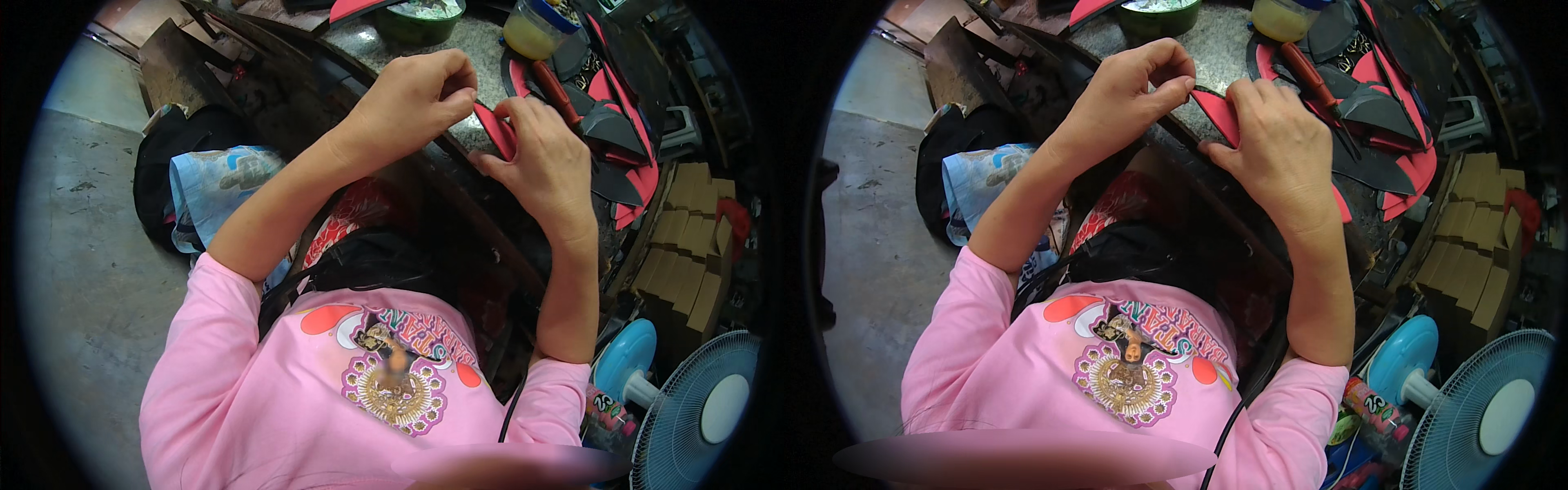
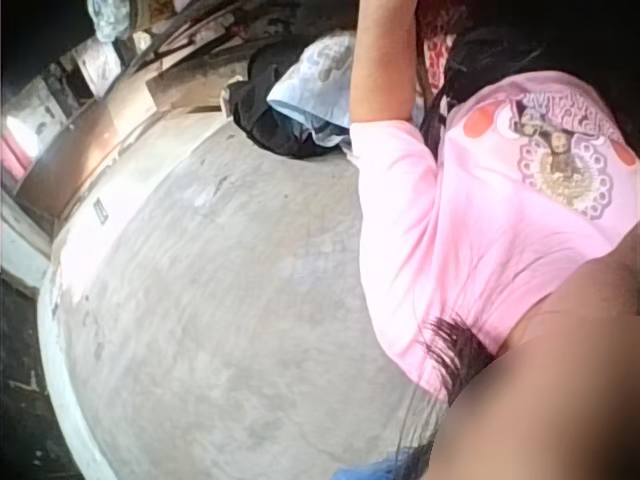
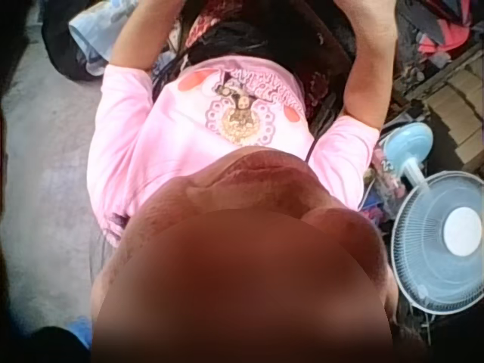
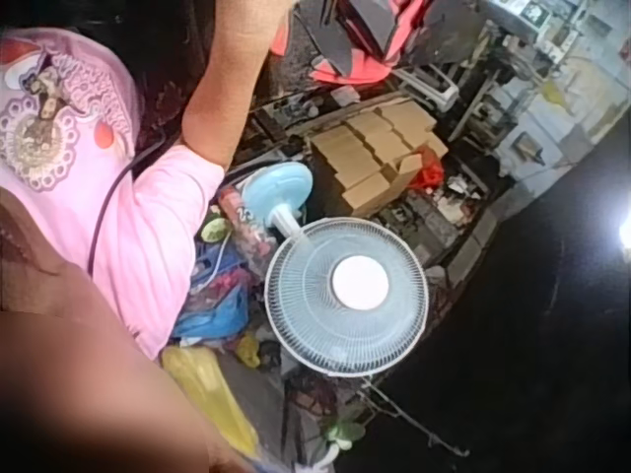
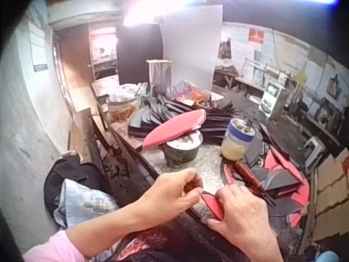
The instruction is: The person uses a red-handled tool to stitch or press seams on pink and black shoe upper pieces. They repeatedly pick up pieces, align edges, apply the tool along seams, and place the finished pieces back on the workbench.
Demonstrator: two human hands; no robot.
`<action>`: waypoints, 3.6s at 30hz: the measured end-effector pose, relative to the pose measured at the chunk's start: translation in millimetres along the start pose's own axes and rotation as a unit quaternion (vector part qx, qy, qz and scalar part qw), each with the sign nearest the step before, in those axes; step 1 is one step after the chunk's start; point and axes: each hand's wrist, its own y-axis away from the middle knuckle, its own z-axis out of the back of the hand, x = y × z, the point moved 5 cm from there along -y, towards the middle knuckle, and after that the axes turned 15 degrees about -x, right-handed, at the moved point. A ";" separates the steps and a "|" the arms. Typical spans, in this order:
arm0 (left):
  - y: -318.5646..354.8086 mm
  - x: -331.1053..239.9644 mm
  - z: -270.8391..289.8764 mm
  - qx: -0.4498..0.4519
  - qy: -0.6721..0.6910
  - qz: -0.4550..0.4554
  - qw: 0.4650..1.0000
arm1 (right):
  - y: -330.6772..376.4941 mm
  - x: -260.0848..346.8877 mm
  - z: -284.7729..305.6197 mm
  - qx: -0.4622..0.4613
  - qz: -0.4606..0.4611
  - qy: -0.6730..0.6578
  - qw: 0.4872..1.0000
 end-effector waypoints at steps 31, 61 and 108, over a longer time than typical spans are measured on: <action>-19.4 -12.6 -45.7 0.016 0.285 -0.012 0.958 | 8.4 -100.5 56.4 -0.495 -0.278 -0.435 0.699; -14.0 38.9 23.2 0.083 -0.191 -0.011 0.978 | 66.7 -63.2 52.4 0.129 -0.255 -0.043 0.957; -3.8 38.1 37.5 0.101 -0.060 0.008 0.993 | 69.6 -50.3 60.1 -0.127 -0.340 -0.227 0.904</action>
